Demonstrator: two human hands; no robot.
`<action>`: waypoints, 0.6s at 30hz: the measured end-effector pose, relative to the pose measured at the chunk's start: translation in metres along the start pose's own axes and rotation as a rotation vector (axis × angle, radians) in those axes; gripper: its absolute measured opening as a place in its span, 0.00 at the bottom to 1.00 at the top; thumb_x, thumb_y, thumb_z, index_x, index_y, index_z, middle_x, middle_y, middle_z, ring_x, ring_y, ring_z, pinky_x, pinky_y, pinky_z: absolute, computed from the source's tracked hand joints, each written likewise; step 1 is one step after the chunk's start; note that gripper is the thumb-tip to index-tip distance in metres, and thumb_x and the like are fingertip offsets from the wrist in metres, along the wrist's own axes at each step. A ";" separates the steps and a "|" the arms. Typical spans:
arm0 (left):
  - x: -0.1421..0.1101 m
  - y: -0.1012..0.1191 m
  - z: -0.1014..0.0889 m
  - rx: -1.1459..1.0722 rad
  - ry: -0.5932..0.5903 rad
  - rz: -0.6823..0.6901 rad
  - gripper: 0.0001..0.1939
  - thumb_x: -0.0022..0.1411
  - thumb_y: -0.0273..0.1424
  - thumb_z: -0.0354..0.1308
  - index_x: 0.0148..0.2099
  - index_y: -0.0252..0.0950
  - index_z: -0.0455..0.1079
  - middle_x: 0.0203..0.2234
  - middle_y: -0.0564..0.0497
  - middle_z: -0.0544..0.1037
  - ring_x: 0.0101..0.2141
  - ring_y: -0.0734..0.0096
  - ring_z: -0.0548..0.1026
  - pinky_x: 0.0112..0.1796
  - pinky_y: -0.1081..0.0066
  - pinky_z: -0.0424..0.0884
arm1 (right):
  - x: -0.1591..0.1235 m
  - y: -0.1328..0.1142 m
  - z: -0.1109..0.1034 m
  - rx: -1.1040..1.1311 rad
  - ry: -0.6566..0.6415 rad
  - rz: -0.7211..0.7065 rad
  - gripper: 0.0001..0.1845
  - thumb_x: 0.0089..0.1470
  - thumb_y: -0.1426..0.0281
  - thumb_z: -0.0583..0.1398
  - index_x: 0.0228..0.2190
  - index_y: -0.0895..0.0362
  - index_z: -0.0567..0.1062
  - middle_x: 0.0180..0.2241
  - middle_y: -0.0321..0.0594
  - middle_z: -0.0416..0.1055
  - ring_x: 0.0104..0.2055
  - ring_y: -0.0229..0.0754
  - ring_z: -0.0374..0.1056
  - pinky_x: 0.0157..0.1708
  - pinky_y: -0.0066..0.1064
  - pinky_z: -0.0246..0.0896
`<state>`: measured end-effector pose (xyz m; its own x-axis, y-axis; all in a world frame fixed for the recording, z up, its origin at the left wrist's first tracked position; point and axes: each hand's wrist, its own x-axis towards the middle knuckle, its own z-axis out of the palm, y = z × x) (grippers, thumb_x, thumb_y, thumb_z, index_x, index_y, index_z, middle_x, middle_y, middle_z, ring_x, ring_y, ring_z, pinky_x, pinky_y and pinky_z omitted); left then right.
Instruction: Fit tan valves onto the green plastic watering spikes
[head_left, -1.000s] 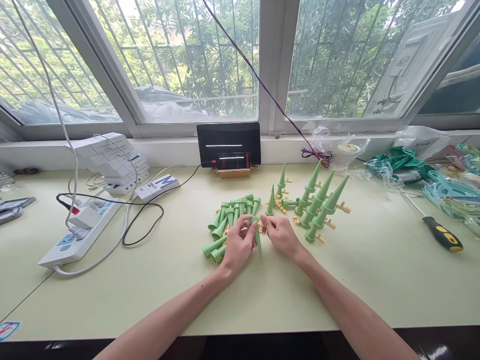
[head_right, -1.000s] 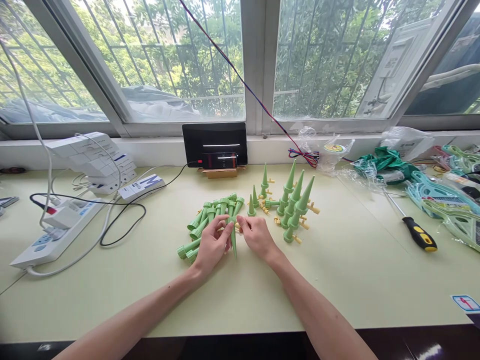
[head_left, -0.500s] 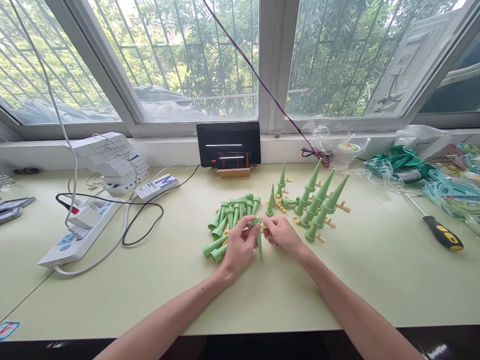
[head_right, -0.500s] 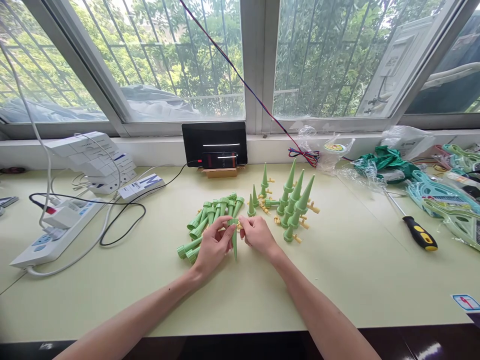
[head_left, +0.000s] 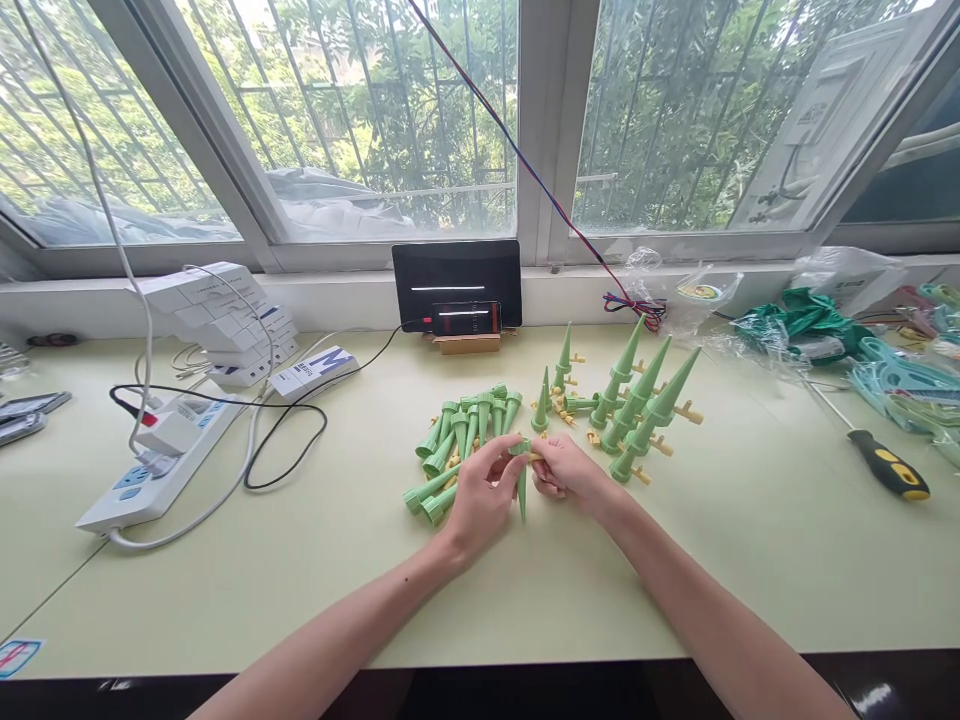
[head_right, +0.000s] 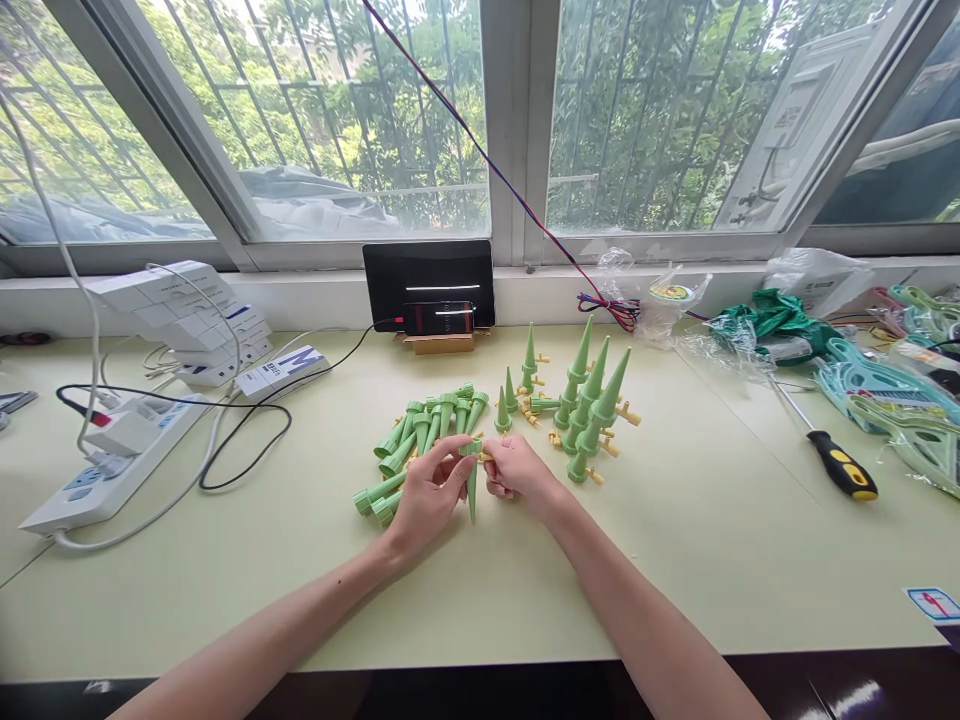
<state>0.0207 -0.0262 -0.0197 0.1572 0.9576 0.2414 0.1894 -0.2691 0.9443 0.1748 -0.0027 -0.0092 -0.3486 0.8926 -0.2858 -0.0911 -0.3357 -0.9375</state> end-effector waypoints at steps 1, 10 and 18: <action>0.000 0.000 0.000 0.007 0.003 0.009 0.15 0.64 0.41 0.57 0.47 0.38 0.73 0.21 0.55 0.69 0.20 0.75 0.66 0.24 0.73 0.65 | 0.000 0.000 -0.001 0.008 -0.008 0.005 0.26 0.53 0.62 0.57 0.10 0.55 0.56 0.07 0.28 0.48 0.11 0.28 0.46 0.14 0.23 0.36; 0.006 0.007 0.000 -0.160 0.048 -0.058 0.15 0.61 0.43 0.60 0.44 0.38 0.70 0.23 0.57 0.67 0.16 0.79 0.65 0.18 0.76 0.62 | 0.003 0.001 0.004 -0.160 0.104 -0.087 0.31 0.60 0.52 0.54 0.11 0.56 0.60 0.08 0.31 0.53 0.12 0.32 0.51 0.15 0.26 0.45; 0.013 0.006 -0.003 -0.364 0.152 -0.226 0.20 0.58 0.45 0.63 0.44 0.37 0.65 0.17 0.60 0.66 0.14 0.80 0.61 0.16 0.77 0.59 | 0.002 0.003 0.005 -0.616 0.240 -0.499 0.25 0.64 0.52 0.51 0.22 0.56 0.64 0.20 0.34 0.64 0.21 0.35 0.57 0.24 0.28 0.52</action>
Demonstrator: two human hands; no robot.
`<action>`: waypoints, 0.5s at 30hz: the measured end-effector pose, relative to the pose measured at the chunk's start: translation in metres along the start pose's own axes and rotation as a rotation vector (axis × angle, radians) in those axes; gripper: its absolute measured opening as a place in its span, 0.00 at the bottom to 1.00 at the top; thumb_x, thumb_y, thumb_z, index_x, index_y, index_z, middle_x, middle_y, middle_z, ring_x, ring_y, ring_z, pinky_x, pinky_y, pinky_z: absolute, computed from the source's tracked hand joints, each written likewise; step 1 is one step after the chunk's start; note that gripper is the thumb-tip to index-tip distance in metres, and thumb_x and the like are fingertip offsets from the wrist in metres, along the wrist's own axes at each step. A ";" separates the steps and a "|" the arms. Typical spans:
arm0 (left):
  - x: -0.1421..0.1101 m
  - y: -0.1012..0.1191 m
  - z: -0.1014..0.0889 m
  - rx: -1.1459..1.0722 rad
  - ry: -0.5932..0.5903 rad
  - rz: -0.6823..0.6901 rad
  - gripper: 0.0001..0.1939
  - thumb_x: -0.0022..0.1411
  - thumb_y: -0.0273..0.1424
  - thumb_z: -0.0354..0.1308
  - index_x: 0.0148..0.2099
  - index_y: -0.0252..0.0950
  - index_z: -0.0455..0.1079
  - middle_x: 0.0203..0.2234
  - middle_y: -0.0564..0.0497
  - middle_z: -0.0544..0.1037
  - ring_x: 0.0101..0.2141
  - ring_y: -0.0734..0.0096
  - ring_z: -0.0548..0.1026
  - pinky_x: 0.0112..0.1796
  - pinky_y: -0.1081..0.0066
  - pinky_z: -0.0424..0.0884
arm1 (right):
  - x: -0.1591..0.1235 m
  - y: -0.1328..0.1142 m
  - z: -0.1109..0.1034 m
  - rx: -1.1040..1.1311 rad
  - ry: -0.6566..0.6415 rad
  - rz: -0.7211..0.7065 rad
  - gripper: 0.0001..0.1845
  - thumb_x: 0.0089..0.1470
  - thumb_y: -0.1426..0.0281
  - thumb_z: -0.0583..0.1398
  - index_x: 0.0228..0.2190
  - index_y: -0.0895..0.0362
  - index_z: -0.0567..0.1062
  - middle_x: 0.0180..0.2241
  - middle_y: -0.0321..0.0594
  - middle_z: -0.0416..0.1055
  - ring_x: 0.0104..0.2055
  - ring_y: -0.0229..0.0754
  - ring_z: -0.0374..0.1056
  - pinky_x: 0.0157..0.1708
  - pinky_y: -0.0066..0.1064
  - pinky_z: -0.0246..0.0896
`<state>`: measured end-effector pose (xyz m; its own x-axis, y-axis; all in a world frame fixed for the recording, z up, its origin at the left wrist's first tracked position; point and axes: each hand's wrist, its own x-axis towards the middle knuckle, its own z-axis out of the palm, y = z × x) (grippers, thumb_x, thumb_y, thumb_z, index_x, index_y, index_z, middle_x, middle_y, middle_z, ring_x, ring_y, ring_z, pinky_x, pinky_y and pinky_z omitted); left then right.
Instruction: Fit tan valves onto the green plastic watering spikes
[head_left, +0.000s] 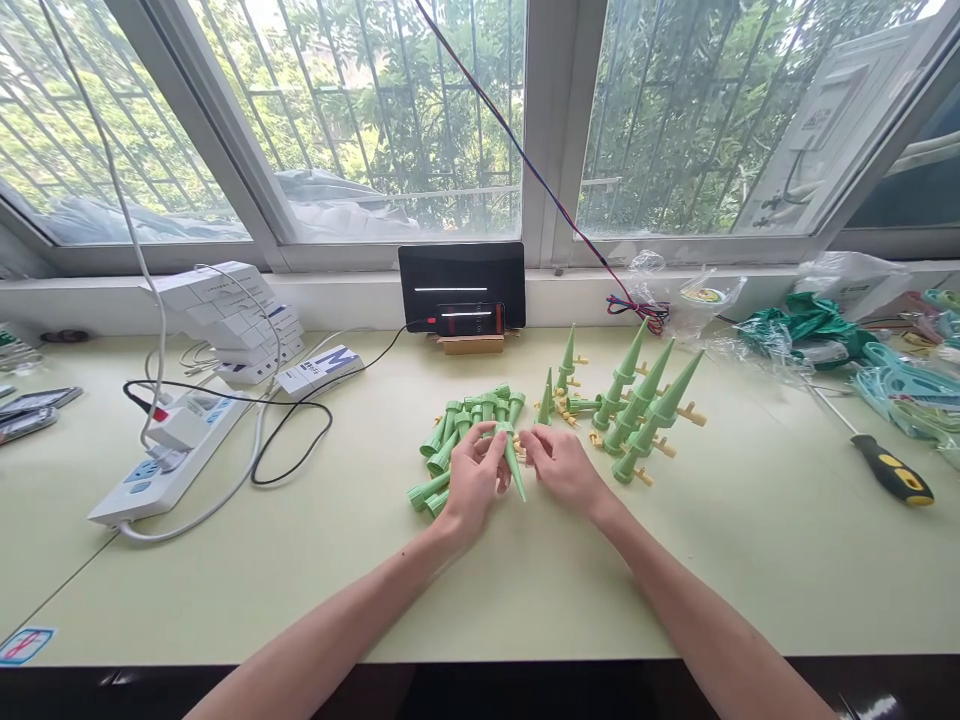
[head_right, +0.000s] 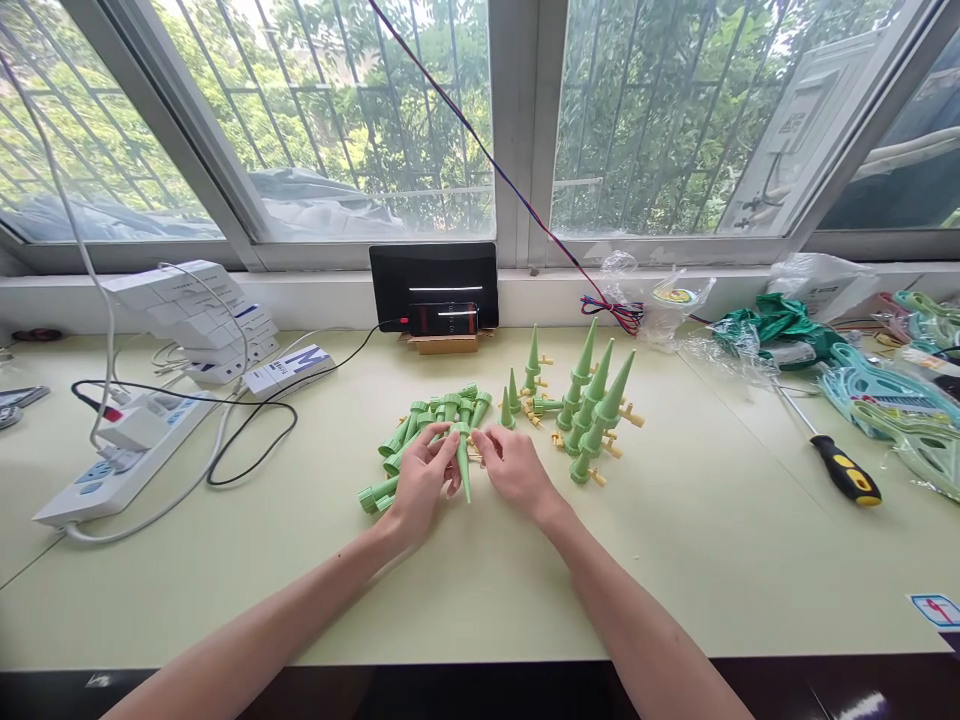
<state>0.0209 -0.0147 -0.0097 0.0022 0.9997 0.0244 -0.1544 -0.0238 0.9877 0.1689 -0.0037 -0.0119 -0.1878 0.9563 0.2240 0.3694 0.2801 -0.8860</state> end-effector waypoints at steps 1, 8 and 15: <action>0.001 -0.001 -0.001 -0.017 0.009 -0.011 0.20 0.58 0.45 0.63 0.44 0.37 0.65 0.17 0.61 0.66 0.15 0.80 0.61 0.16 0.77 0.60 | -0.001 0.000 0.000 -0.010 -0.006 -0.024 0.24 0.65 0.54 0.50 0.22 0.56 0.64 0.21 0.33 0.64 0.21 0.35 0.57 0.24 0.29 0.52; -0.001 0.000 0.000 -0.037 -0.004 -0.045 0.21 0.56 0.47 0.64 0.43 0.38 0.66 0.17 0.61 0.66 0.14 0.80 0.61 0.16 0.77 0.60 | -0.001 -0.001 -0.001 0.017 -0.020 -0.037 0.25 0.65 0.56 0.51 0.20 0.55 0.63 0.16 0.33 0.61 0.20 0.36 0.56 0.25 0.30 0.52; -0.002 0.000 0.001 0.024 -0.006 0.031 0.21 0.56 0.46 0.64 0.45 0.39 0.66 0.20 0.61 0.66 0.14 0.80 0.63 0.16 0.76 0.61 | 0.000 0.002 0.000 0.224 -0.069 0.102 0.26 0.60 0.51 0.54 0.20 0.56 0.69 0.11 0.31 0.58 0.15 0.35 0.53 0.20 0.29 0.51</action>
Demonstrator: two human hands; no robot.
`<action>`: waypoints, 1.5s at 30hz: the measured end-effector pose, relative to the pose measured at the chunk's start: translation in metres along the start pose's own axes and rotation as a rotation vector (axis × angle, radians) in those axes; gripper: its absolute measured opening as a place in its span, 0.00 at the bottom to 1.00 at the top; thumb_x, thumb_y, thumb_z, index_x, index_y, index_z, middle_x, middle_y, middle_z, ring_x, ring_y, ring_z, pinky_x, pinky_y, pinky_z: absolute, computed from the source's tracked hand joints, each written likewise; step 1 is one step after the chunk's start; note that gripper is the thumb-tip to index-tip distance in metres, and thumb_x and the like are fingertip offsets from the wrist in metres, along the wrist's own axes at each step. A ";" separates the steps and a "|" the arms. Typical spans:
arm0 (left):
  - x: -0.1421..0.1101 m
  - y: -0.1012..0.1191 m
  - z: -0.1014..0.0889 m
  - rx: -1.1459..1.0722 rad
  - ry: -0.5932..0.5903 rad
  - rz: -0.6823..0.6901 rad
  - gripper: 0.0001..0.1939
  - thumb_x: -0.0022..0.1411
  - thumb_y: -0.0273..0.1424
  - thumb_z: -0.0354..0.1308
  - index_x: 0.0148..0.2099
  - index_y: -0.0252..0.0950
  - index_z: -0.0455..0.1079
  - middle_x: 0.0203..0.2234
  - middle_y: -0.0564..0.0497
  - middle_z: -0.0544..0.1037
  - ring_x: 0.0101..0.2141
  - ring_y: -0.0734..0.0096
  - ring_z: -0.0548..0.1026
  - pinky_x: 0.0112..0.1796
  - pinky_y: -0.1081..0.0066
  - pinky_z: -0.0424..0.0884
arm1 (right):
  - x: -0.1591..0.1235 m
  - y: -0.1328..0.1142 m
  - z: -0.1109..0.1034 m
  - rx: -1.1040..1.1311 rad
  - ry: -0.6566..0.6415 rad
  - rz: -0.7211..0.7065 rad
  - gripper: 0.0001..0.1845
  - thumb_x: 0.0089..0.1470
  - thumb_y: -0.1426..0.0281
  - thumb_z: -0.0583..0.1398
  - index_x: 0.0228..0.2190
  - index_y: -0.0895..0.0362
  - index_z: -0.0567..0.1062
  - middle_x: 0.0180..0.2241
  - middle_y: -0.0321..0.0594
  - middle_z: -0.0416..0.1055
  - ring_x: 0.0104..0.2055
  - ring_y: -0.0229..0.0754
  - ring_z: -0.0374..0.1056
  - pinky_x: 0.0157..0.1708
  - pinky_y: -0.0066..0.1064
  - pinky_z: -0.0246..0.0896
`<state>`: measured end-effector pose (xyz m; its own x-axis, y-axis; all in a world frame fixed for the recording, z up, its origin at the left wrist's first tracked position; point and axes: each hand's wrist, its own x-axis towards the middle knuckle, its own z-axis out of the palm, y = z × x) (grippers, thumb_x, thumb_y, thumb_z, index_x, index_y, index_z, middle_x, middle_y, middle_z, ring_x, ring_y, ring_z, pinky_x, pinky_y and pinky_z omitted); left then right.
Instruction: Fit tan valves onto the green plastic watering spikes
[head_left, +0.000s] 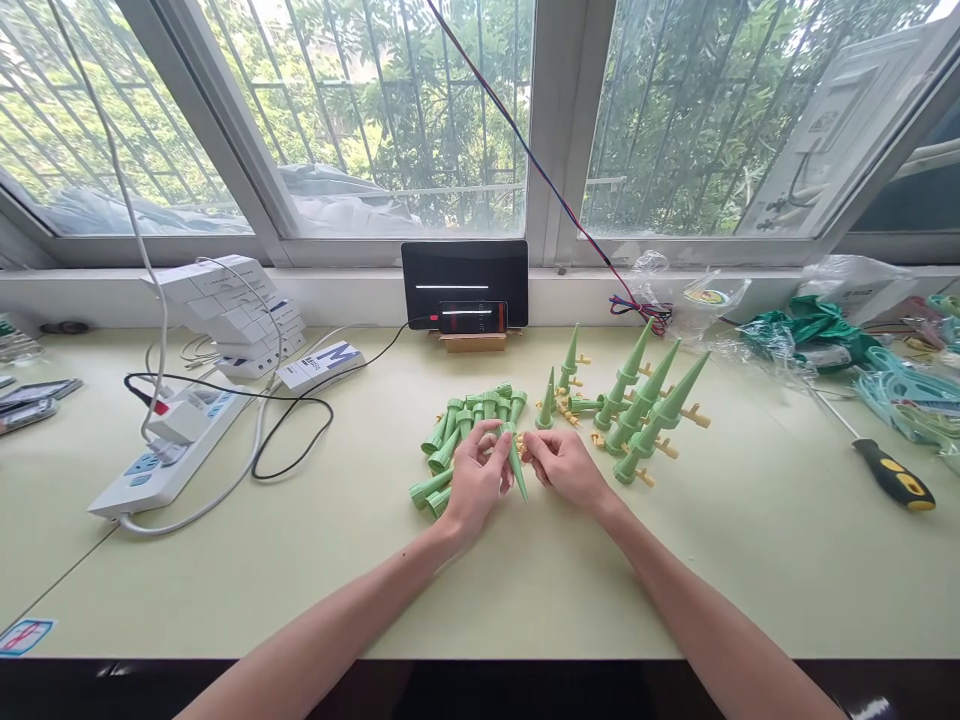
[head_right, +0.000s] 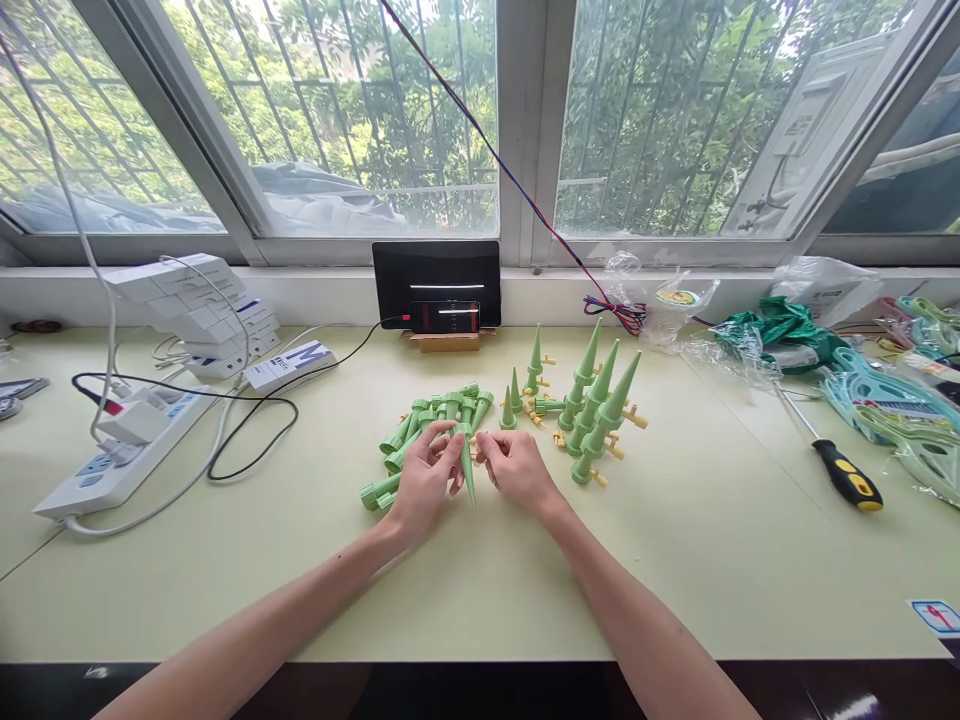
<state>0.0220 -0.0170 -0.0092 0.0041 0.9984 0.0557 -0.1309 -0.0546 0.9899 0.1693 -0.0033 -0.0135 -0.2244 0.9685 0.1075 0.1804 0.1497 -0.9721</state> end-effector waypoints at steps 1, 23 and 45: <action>0.000 0.000 0.000 0.006 -0.001 0.009 0.20 0.57 0.45 0.64 0.45 0.39 0.66 0.20 0.61 0.66 0.14 0.81 0.63 0.16 0.76 0.61 | 0.000 0.000 0.000 0.033 -0.006 0.018 0.26 0.60 0.51 0.55 0.20 0.57 0.69 0.11 0.30 0.57 0.14 0.34 0.52 0.19 0.29 0.50; -0.001 -0.012 -0.003 0.136 -0.055 0.162 0.14 0.62 0.42 0.60 0.45 0.39 0.70 0.25 0.58 0.65 0.17 0.82 0.65 0.18 0.77 0.63 | 0.000 -0.003 -0.004 0.542 -0.138 0.383 0.25 0.50 0.51 0.65 0.18 0.59 0.69 0.09 0.26 0.52 0.12 0.27 0.45 0.13 0.22 0.36; 0.003 0.001 -0.002 -0.228 -0.032 -0.308 0.18 0.55 0.44 0.66 0.38 0.38 0.66 0.12 0.62 0.60 0.12 0.82 0.57 0.14 0.81 0.50 | -0.003 -0.002 0.003 0.014 0.104 -0.179 0.13 0.62 0.59 0.57 0.33 0.56 0.71 0.26 0.36 0.68 0.21 0.34 0.59 0.20 0.28 0.55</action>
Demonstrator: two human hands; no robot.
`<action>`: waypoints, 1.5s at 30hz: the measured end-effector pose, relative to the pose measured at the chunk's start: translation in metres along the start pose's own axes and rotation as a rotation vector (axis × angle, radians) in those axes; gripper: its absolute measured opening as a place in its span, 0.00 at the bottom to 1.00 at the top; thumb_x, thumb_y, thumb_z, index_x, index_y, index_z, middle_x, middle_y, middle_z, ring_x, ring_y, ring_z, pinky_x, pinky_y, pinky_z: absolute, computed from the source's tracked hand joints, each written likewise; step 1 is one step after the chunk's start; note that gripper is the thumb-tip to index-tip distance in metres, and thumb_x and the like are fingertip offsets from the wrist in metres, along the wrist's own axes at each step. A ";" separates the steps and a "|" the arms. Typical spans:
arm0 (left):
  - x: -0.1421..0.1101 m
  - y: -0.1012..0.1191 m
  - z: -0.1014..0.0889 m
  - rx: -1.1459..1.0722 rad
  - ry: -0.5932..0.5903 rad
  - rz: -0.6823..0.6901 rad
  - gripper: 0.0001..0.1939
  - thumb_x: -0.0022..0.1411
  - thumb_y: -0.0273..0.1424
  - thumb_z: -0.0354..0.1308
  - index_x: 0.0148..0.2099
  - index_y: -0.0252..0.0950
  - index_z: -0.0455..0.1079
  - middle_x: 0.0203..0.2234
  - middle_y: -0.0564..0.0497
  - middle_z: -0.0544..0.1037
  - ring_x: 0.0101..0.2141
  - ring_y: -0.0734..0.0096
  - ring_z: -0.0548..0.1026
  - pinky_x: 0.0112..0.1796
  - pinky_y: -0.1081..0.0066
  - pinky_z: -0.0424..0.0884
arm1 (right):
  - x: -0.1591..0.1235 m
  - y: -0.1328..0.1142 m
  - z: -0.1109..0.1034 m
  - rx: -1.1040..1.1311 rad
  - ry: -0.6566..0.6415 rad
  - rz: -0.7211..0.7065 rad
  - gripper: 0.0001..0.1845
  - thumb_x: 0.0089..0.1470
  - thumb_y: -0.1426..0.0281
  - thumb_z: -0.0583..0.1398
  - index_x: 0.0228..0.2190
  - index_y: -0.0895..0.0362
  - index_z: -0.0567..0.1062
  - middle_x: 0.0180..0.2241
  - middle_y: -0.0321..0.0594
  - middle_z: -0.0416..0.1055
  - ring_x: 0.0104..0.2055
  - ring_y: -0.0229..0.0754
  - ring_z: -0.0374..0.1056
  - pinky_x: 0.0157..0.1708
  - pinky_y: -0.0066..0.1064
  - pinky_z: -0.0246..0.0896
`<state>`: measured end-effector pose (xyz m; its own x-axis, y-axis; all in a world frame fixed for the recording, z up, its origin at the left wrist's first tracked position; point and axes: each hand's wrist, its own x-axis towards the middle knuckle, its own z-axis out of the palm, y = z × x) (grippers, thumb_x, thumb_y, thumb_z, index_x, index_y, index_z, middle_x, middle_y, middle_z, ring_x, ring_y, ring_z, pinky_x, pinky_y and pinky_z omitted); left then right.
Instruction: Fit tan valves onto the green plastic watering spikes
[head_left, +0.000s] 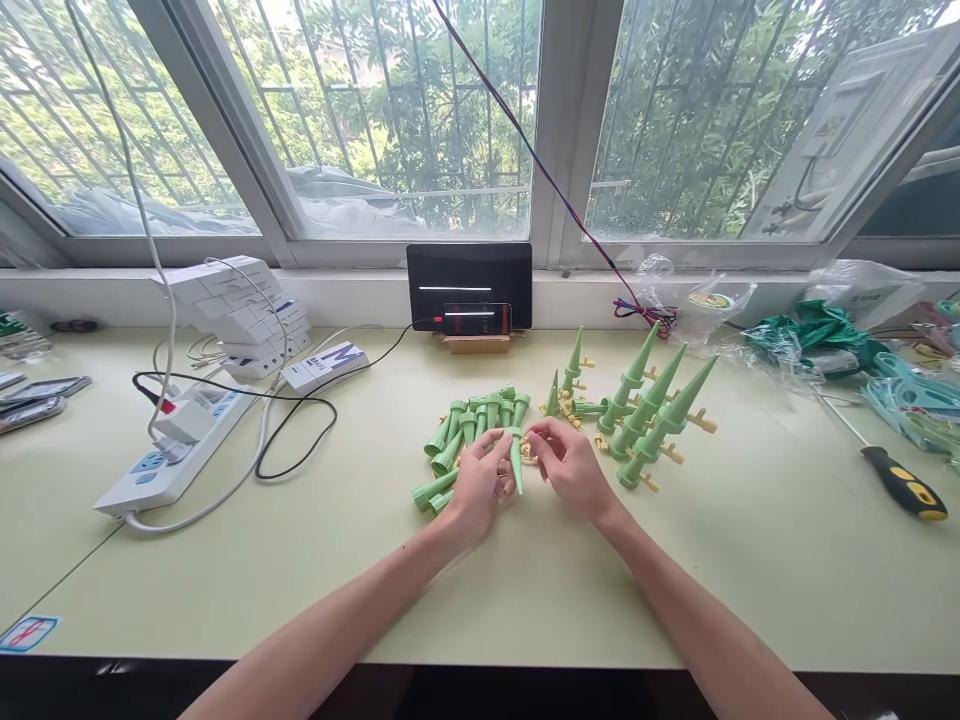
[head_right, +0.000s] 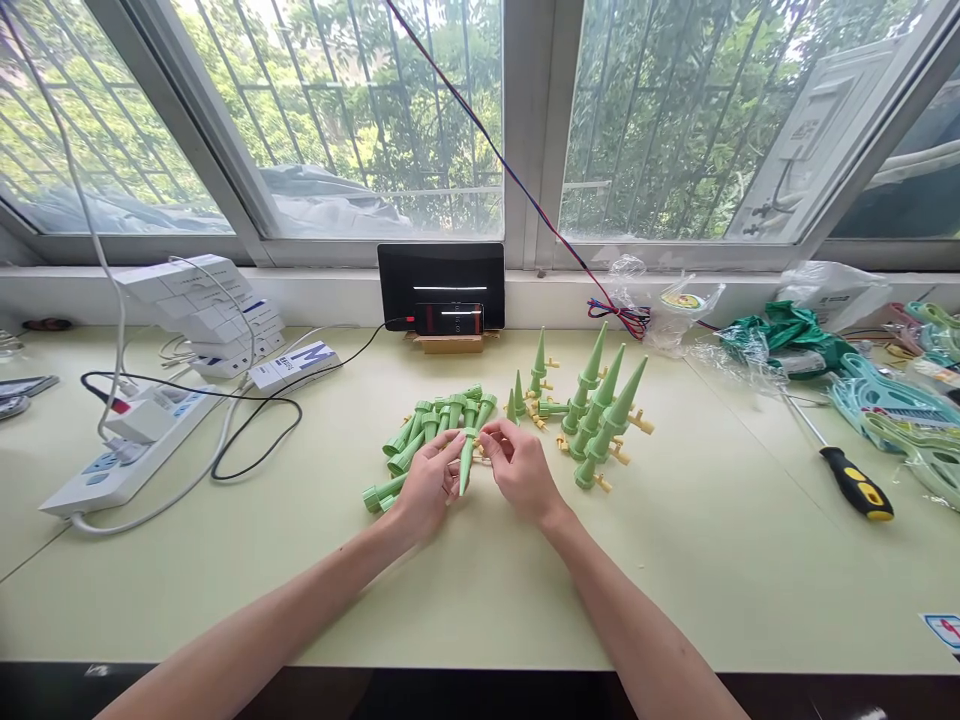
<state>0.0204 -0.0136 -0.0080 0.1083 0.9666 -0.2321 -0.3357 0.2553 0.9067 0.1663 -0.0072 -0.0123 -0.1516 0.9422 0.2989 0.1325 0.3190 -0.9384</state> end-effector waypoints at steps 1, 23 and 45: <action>0.000 0.000 0.000 -0.001 -0.005 -0.009 0.18 0.54 0.44 0.66 0.38 0.38 0.66 0.12 0.62 0.60 0.12 0.83 0.57 0.14 0.81 0.50 | 0.000 0.000 0.000 -0.015 0.005 -0.013 0.13 0.62 0.59 0.57 0.33 0.56 0.71 0.27 0.36 0.68 0.21 0.34 0.60 0.21 0.28 0.56; -0.001 -0.006 -0.002 0.057 -0.013 0.031 0.23 0.54 0.49 0.66 0.42 0.38 0.68 0.17 0.60 0.63 0.16 0.83 0.57 0.16 0.80 0.56 | -0.001 0.004 -0.001 -0.104 -0.006 0.011 0.15 0.63 0.58 0.54 0.30 0.55 0.69 0.18 0.32 0.63 0.19 0.37 0.58 0.22 0.30 0.56; -0.006 -0.008 0.001 0.242 -0.047 0.322 0.18 0.60 0.47 0.61 0.41 0.39 0.64 0.19 0.61 0.63 0.14 0.79 0.65 0.15 0.77 0.61 | -0.003 0.007 0.007 -0.152 0.106 0.082 0.19 0.63 0.54 0.52 0.26 0.53 0.63 0.17 0.30 0.58 0.19 0.37 0.51 0.20 0.30 0.46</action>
<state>0.0232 -0.0215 -0.0135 0.0781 0.9930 0.0887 -0.1297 -0.0781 0.9885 0.1611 -0.0086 -0.0209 -0.0310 0.9686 0.2468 0.2876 0.2452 -0.9258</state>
